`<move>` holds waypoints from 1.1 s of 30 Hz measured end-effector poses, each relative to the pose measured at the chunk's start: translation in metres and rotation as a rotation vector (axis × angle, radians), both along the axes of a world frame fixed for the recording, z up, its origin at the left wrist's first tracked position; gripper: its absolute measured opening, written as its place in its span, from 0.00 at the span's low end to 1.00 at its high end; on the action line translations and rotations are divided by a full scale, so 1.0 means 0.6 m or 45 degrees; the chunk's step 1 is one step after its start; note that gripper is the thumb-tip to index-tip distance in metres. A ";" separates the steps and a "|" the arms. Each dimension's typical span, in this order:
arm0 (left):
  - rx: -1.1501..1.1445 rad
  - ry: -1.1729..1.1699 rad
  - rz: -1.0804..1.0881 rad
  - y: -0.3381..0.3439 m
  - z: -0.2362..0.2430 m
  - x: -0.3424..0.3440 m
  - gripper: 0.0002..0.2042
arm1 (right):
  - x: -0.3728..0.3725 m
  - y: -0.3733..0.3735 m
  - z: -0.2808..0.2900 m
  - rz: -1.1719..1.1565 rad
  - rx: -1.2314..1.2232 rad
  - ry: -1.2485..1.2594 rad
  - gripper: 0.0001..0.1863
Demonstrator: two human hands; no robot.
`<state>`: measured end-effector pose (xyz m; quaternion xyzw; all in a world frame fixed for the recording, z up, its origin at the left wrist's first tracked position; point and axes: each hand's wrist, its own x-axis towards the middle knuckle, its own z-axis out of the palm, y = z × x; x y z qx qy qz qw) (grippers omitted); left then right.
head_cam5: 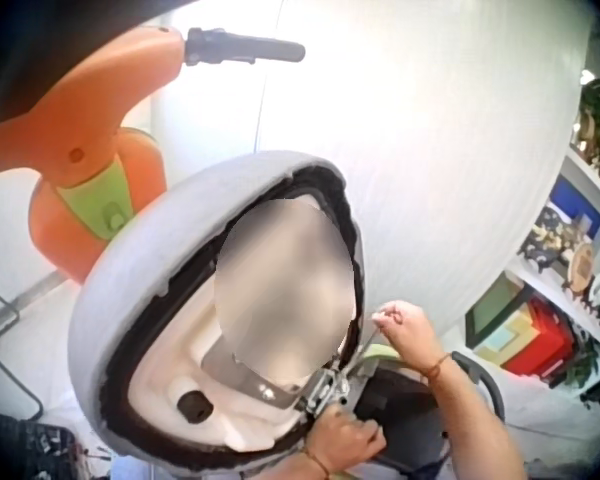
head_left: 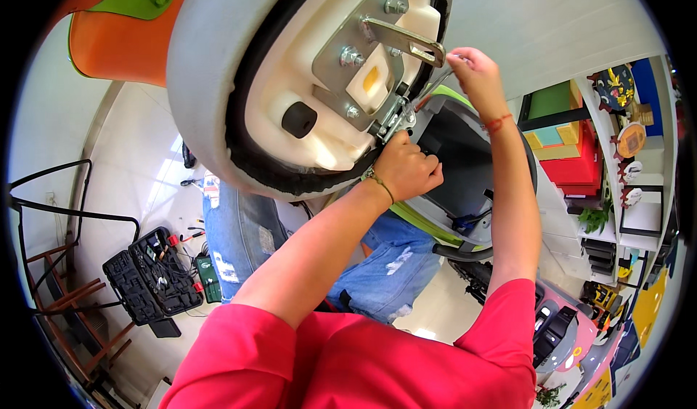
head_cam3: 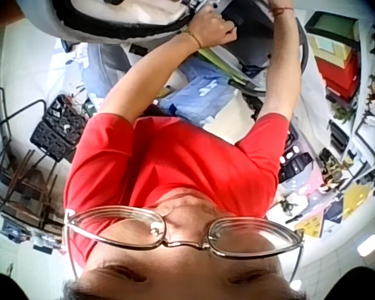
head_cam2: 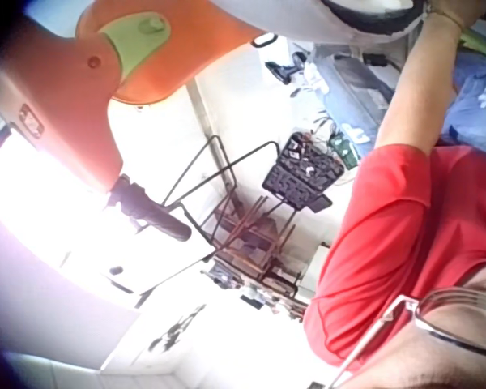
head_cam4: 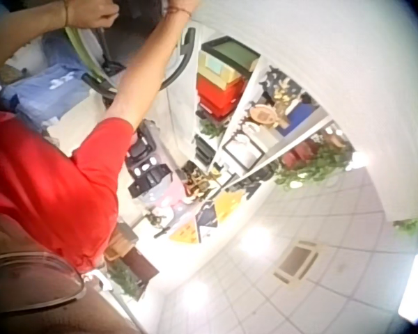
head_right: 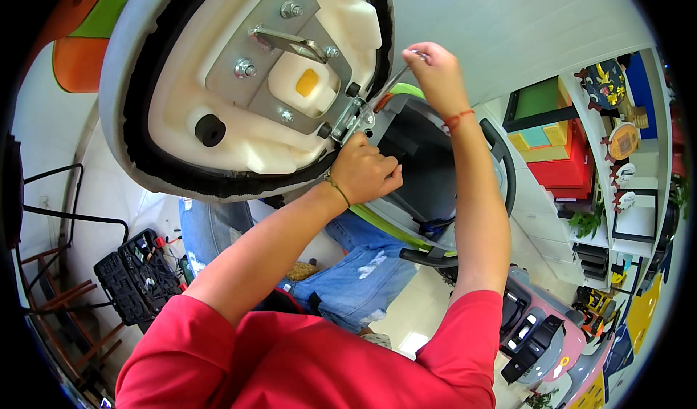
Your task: The person unfastens the scooter seat hinge using a wrench, detaches the seat, and disconnects the wire connector to remove the storage compartment from the scooter frame.
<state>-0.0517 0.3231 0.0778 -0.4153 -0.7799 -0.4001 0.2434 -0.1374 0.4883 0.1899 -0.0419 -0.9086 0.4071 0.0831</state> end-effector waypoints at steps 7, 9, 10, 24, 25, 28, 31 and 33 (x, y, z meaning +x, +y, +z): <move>0.026 -0.026 0.005 -0.004 0.000 -0.002 0.13 | 0.189 -0.005 -0.021 -0.290 -0.622 -0.041 0.13; 0.051 -0.023 -0.010 -0.002 0.001 -0.001 0.13 | 0.226 -0.010 -0.057 -0.322 -0.734 -0.072 0.13; 0.055 -0.021 -0.012 0.003 0.001 -0.002 0.13 | 0.237 -0.010 -0.078 -0.354 -0.773 -0.054 0.13; 0.022 -0.034 -0.015 -0.001 -0.002 -0.001 0.13 | 0.295 -0.054 -0.125 -0.547 -1.001 0.065 0.12; 0.021 -0.034 -0.017 -0.002 -0.003 0.000 0.13 | 0.293 -0.055 -0.126 -0.549 -1.002 0.065 0.12; 0.052 -0.040 -0.013 -0.002 -0.005 0.000 0.13 | 0.288 -0.061 -0.126 -0.478 -1.098 0.071 0.13; 0.056 -0.047 -0.019 -0.002 -0.003 -0.001 0.14 | 0.279 -0.066 -0.131 -0.516 -0.934 0.138 0.12; 0.056 -0.051 -0.013 -0.002 0.001 -0.001 0.14 | 0.279 -0.067 -0.133 -0.514 -0.908 0.103 0.13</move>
